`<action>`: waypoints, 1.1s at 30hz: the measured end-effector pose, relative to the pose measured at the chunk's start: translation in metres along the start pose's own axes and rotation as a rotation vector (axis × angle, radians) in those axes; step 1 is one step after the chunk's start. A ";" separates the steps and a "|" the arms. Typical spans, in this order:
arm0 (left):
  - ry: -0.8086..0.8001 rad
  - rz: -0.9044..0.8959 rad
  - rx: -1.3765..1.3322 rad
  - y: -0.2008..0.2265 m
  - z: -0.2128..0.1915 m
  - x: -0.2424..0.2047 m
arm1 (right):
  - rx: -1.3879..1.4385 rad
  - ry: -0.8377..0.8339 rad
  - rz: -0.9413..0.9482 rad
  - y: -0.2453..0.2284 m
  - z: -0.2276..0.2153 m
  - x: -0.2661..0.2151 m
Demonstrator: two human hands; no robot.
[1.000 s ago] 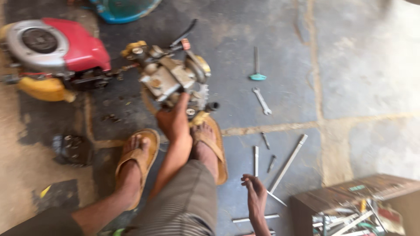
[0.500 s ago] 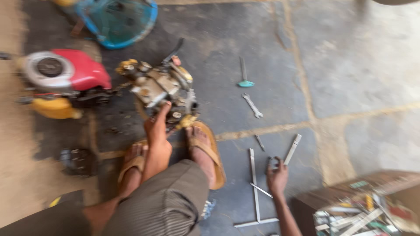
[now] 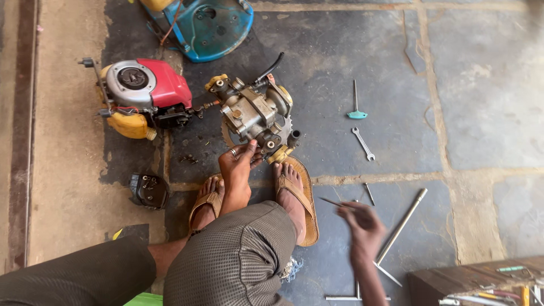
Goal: The person sits on the floor and uses a T-handle wrench to tighten bolts on a small engine. They repeatedly rotate the wrench, adjust their grip, and occasionally reposition the engine to access different fasteners.
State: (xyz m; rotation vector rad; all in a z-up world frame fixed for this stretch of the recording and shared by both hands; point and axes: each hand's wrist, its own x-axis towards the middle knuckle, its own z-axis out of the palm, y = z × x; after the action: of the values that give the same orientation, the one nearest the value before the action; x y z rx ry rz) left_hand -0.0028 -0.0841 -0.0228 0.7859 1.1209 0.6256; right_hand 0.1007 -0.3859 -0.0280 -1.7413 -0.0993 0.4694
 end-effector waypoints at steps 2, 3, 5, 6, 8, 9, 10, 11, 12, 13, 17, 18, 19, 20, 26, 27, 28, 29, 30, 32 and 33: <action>-0.003 -0.006 -0.022 0.002 -0.001 -0.001 | 0.178 -0.086 0.000 -0.016 0.039 -0.011; -0.019 -0.027 -0.017 0.003 -0.002 -0.003 | 0.225 -0.121 -0.005 -0.021 0.057 -0.013; -0.040 -0.067 -0.013 0.004 -0.008 -0.008 | 0.291 -0.099 0.012 -0.028 0.090 -0.011; -0.096 -0.048 0.003 0.005 -0.009 -0.009 | 0.324 -0.088 0.022 -0.030 0.101 -0.009; -0.206 -0.011 0.033 0.003 -0.014 -0.014 | 0.389 -0.089 0.006 -0.030 0.119 -0.004; -0.222 -0.075 0.021 0.002 -0.015 -0.015 | 0.421 -0.091 -0.002 -0.029 0.126 0.000; -0.240 -0.141 0.011 0.000 -0.016 -0.017 | 0.442 -0.095 -0.003 -0.028 0.129 0.002; -0.258 -0.208 0.001 -0.002 -0.018 -0.017 | 0.464 -0.099 -0.005 -0.026 0.132 0.004; -0.282 -0.197 -0.009 -0.006 -0.019 -0.018 | 0.481 -0.098 -0.004 -0.024 0.132 0.005; -0.305 -0.187 -0.019 -0.009 -0.020 -0.019 | 0.490 -0.108 0.007 -0.022 0.131 0.005; -0.264 -0.136 -0.060 -0.015 -0.018 -0.020 | 0.533 -0.134 0.032 -0.016 0.131 0.005; -0.267 -0.130 -0.077 -0.016 -0.017 -0.020 | 0.545 -0.135 0.036 -0.015 0.133 0.004; -0.271 -0.125 -0.095 -0.017 -0.018 -0.020 | 0.538 -0.122 0.032 -0.013 0.135 0.002; -0.278 -0.121 -0.111 -0.018 -0.018 -0.020 | 0.532 -0.105 0.027 -0.011 0.136 0.001; -0.293 -0.151 -0.155 -0.026 -0.020 -0.016 | 0.353 -0.040 -0.023 -0.009 0.144 -0.004; -0.294 -0.144 -0.156 -0.027 -0.021 -0.016 | 0.344 -0.035 -0.018 -0.010 0.144 -0.003; -0.297 -0.138 -0.153 -0.027 -0.021 -0.014 | 0.354 -0.029 -0.024 -0.011 0.145 -0.003; -0.300 -0.132 -0.149 -0.027 -0.022 -0.013 | 0.363 -0.022 -0.029 -0.013 0.145 -0.002; -0.297 -0.137 -0.150 -0.029 -0.023 -0.013 | 0.368 -0.015 -0.035 -0.015 0.143 -0.002; -0.297 -0.144 -0.149 -0.030 -0.022 -0.013 | 0.367 -0.021 -0.053 -0.018 0.141 -0.001; -0.292 -0.149 -0.139 -0.030 -0.021 -0.013 | 0.368 -0.022 -0.065 -0.020 0.141 -0.001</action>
State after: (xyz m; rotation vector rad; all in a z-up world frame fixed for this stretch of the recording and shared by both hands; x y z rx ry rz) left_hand -0.0254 -0.1068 -0.0448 0.6442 0.8502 0.4421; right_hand 0.0526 -0.2516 -0.0297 -1.3685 -0.0794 0.4300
